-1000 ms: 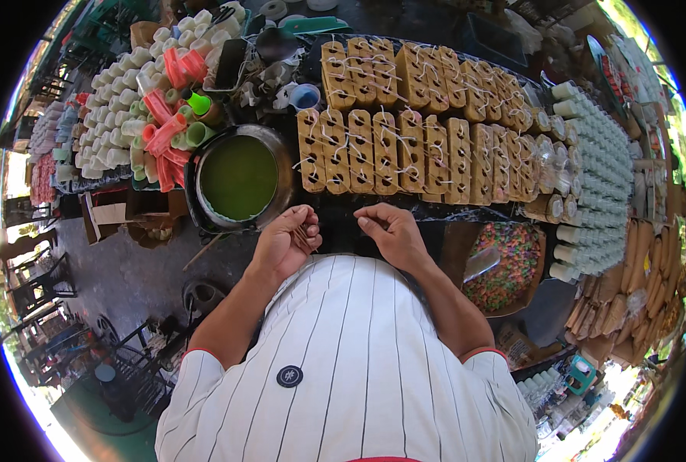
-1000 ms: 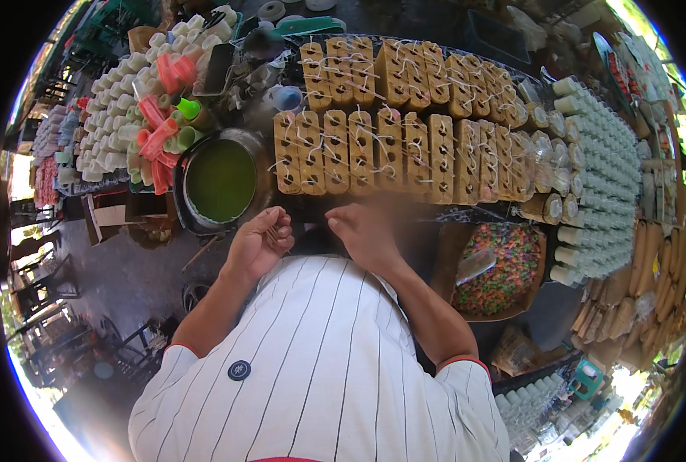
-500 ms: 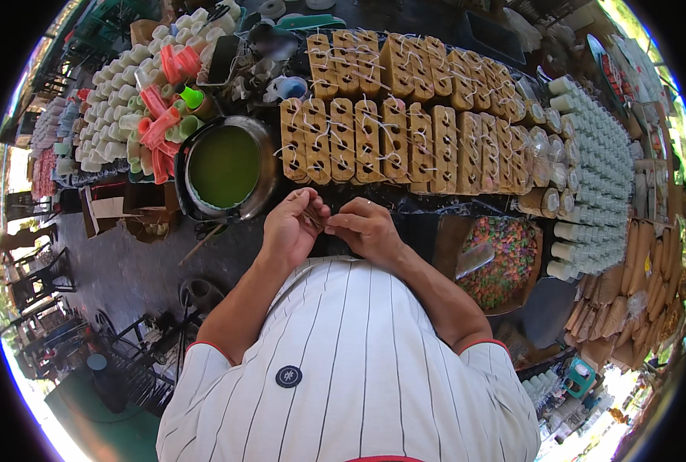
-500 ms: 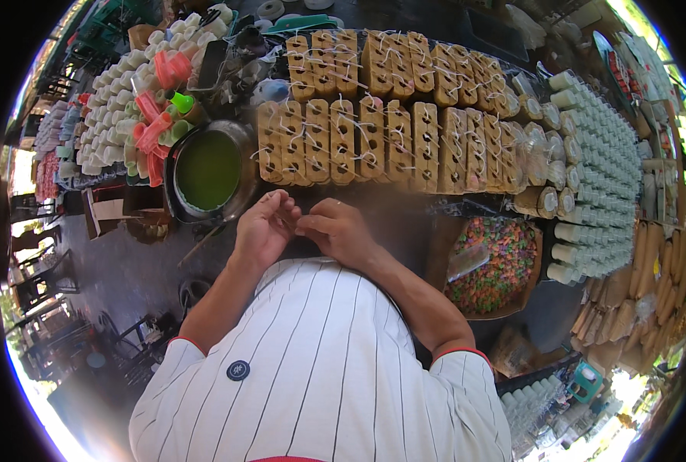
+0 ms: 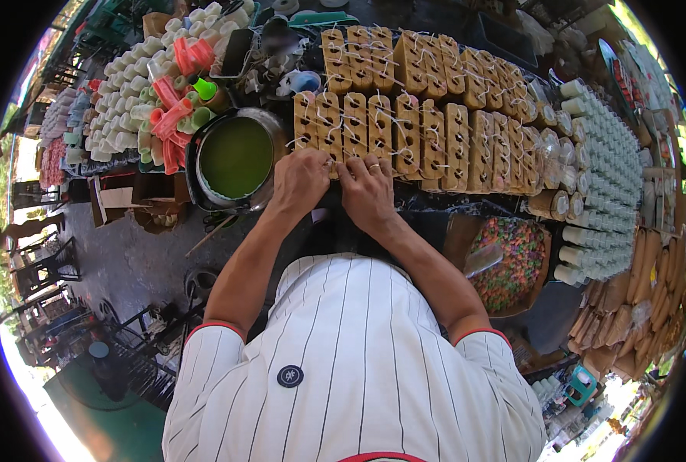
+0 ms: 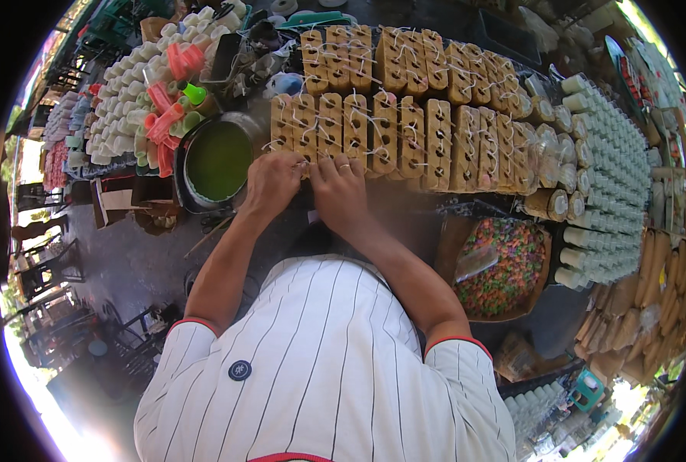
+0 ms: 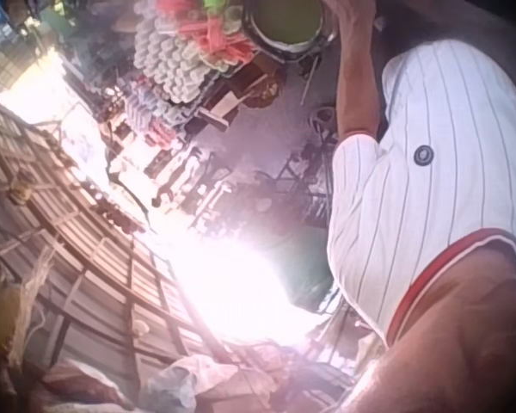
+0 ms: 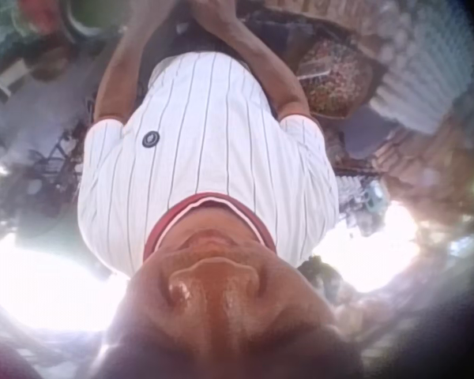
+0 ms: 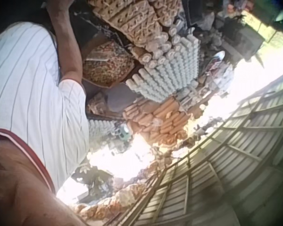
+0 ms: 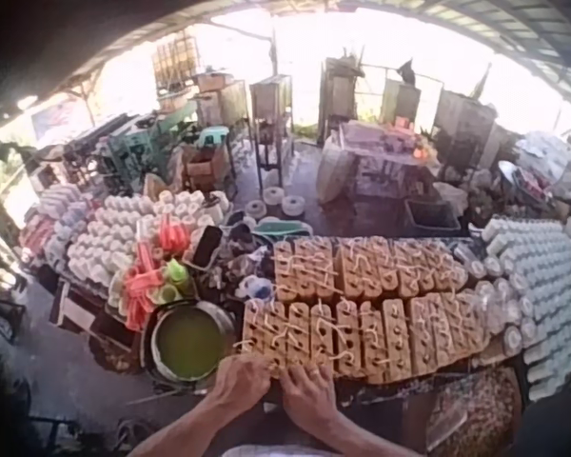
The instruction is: The person inserts wicks into wooden candle molds and ties them in place with string. They handle multiple molds in sequence, securing each wick before moving to the next.
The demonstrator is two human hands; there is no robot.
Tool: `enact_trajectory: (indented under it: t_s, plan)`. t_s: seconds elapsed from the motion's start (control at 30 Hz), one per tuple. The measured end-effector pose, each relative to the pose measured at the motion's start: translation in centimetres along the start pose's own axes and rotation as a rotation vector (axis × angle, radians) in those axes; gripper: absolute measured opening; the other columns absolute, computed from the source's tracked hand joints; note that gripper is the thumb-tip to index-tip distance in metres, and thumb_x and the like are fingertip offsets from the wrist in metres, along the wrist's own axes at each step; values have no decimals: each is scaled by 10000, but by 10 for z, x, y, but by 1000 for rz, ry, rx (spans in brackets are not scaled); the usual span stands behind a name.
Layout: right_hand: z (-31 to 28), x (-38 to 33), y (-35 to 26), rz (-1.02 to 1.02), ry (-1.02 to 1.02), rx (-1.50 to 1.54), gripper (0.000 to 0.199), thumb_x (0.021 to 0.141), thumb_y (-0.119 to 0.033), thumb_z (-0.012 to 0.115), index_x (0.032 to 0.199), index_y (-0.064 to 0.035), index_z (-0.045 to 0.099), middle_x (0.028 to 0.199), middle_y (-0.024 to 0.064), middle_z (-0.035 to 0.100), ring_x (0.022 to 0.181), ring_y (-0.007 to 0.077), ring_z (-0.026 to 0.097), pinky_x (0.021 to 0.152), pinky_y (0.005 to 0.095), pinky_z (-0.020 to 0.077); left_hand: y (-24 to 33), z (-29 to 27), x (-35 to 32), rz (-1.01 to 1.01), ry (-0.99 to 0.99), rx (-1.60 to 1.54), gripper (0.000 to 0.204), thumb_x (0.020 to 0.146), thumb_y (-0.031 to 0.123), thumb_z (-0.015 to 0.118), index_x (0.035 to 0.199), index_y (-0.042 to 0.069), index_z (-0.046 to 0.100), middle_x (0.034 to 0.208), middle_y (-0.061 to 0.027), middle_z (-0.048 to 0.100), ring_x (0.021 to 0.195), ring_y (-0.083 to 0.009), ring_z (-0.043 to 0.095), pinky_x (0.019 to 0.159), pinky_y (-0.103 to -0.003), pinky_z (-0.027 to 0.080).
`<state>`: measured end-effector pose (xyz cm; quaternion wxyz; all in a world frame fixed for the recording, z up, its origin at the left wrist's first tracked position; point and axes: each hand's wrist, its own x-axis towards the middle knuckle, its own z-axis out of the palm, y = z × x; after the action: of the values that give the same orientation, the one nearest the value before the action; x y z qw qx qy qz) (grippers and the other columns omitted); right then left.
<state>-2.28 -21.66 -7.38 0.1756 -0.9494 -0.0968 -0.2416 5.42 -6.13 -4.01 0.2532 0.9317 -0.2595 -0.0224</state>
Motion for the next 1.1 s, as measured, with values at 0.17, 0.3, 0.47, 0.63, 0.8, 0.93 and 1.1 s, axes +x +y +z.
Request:
enact_trajectory:
  t_s: [0.17,0.3,0.47,0.63,0.8,0.93,1.1]
  plan:
    - [2,6,-1,18,-6,16,229,836,-82,642,1039,-47,742,978,60,675,1006,265,630,924,432,414,-2,4,6,-31,-74,18,149,924,170,671,914,41,747,889,-179,735,878,-403,711,796,-509,546]
    - [2,6,-1,5,-13,0,231,837,-86,639,1038,-48,748,996,59,688,1021,263,633,936,438,408,-1,5,9,-14,-73,28,147,924,157,647,906,18,689,917,-203,736,891,-426,717,794,-517,557]
    - [4,6,-4,-28,-33,-44,252,849,-108,632,1051,-24,758,1015,85,695,1056,278,622,955,456,408,-1,5,10,-53,-123,23,170,958,182,630,947,17,670,948,-221,735,923,-439,710,819,-534,544]
    - [2,7,-9,-27,-95,-108,317,859,-126,664,1130,5,762,1041,59,680,1064,248,601,952,449,379,3,0,16,-74,-216,46,185,990,201,609,1005,31,682,987,-214,736,971,-440,693,859,-550,512]
    - [0,8,-11,-15,-105,-105,328,857,-129,659,1136,10,761,1061,62,684,1067,248,597,957,448,374,2,-2,16,-67,-191,-4,195,1000,203,613,1028,28,693,989,-220,739,970,-439,699,860,-538,519]
    - [-13,5,-11,39,-95,-45,314,856,-113,687,1142,-12,769,1066,57,703,1054,252,616,956,452,388,4,-12,12,-21,-116,-36,173,987,199,654,968,27,667,921,-198,742,873,-422,715,788,-511,547]
    - [-42,-8,3,177,7,-22,224,849,-81,777,1073,-68,789,1012,44,714,981,253,653,936,459,425,11,-30,0,-37,-13,-186,141,961,161,700,973,25,730,868,-209,726,821,-411,715,741,-472,544]
